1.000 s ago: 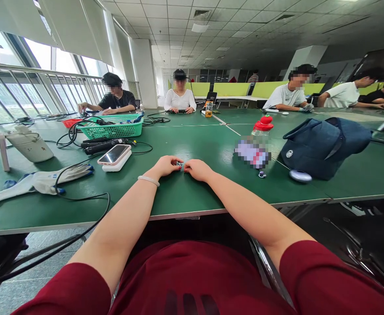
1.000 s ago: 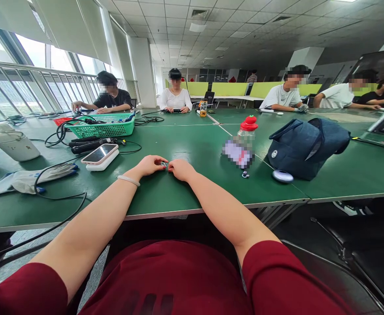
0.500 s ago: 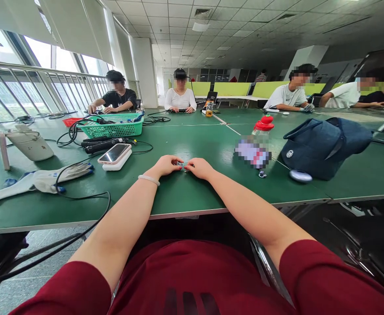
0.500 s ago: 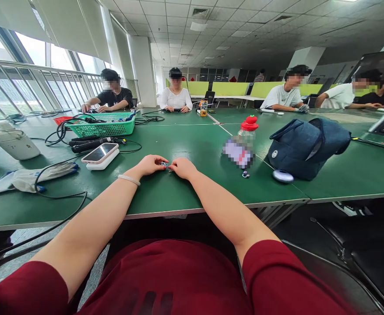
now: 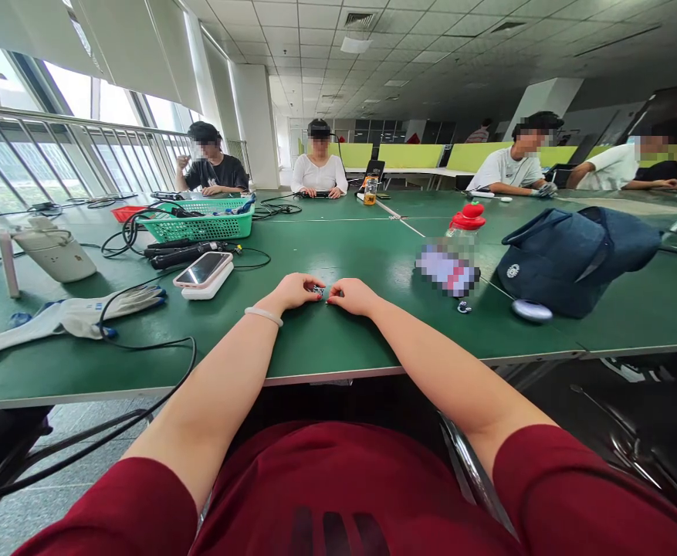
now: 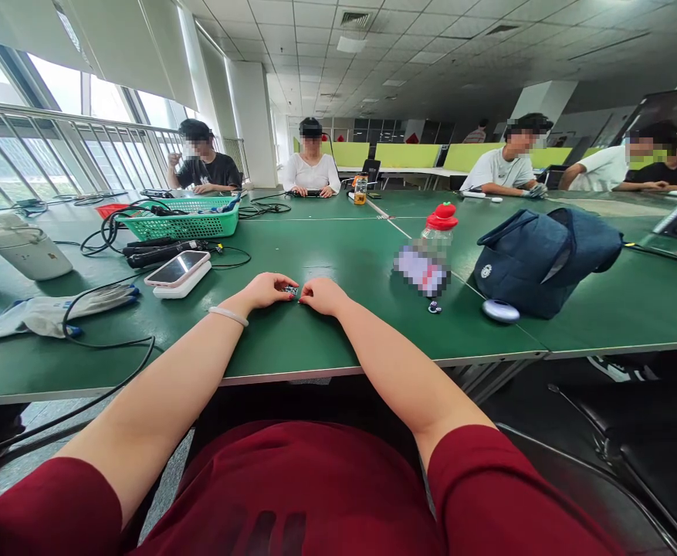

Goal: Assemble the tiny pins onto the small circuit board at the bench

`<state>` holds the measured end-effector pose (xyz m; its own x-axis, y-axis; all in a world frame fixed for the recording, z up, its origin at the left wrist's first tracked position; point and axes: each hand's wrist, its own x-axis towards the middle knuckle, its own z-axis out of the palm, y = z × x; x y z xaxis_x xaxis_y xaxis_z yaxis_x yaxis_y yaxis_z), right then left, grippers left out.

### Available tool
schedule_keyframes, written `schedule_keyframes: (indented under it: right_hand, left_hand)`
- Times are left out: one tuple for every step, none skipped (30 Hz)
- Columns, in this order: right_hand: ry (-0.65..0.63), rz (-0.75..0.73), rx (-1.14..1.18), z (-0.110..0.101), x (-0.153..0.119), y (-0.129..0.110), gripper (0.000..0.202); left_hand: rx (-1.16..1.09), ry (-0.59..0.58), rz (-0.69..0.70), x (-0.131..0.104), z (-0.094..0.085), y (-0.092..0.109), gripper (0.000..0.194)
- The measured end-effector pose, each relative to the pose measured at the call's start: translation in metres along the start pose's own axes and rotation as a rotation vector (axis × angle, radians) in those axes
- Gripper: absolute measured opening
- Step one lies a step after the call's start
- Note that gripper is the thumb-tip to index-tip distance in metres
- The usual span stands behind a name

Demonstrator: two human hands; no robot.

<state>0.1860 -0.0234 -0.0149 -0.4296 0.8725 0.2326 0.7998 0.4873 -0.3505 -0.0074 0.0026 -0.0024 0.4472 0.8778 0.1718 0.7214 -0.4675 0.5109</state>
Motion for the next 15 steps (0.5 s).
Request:
schedule_keyframes:
  right_hand:
    - [0.001,-0.014,-0.015,0.000,0.000,0.000,0.013]
    - [0.005,-0.032,-0.029,0.000,0.000,0.000,0.012]
    - [0.011,-0.052,-0.041,0.001,0.000,-0.001,0.012]
    - [0.022,-0.073,-0.049,0.001,0.000,-0.001,0.012]
    - [0.035,-0.092,-0.052,0.000,-0.001,-0.001,0.012]
    - [0.051,-0.106,-0.051,0.000,-0.001,-0.002,0.012]
    - [0.069,-0.113,-0.048,0.000,-0.002,-0.003,0.012]
    - [0.088,-0.116,-0.044,-0.001,-0.002,-0.005,0.013]
    - [0.108,-0.117,-0.041,-0.001,-0.003,-0.006,0.013]
    - [0.125,-0.116,-0.039,-0.002,-0.003,-0.007,0.013]
    - [0.139,-0.113,-0.040,-0.002,-0.004,-0.009,0.014]
    - [0.147,-0.112,-0.044,-0.003,-0.004,-0.010,0.014]
    - [0.149,-0.110,-0.051,-0.004,-0.004,-0.011,0.014]
    - [0.147,-0.109,-0.061,-0.004,-0.005,-0.012,0.014]
    - [0.142,-0.107,-0.073,-0.005,-0.005,-0.012,0.015]
  left_hand:
    - [-0.008,-0.002,0.003,0.000,0.000,-0.001,0.041]
    - [-0.019,-0.003,0.004,0.001,0.000,-0.001,0.041]
    - [-0.031,-0.006,0.004,0.001,0.001,-0.002,0.041]
    - [-0.043,-0.010,0.004,0.001,0.001,-0.002,0.041]
    - [-0.054,-0.015,0.005,0.001,0.001,-0.002,0.041]
    - [-0.063,-0.019,0.004,0.001,0.001,-0.001,0.041]
    - [-0.069,-0.019,0.002,0.000,0.001,0.000,0.041]
    - [-0.072,-0.020,-0.001,0.000,0.001,0.001,0.041]
    - [-0.075,-0.019,-0.003,-0.001,0.001,0.002,0.040]
    - [-0.081,-0.020,-0.006,-0.001,0.001,0.003,0.040]
    - [-0.093,-0.022,-0.007,-0.001,0.001,0.004,0.040]
    - [-0.111,-0.027,-0.006,-0.001,0.001,0.004,0.040]
    - [-0.131,-0.034,-0.005,-0.001,0.001,0.005,0.040]
    - [-0.152,-0.043,-0.003,-0.001,0.002,0.005,0.040]
    - [-0.172,-0.053,-0.002,-0.001,0.002,0.004,0.040]
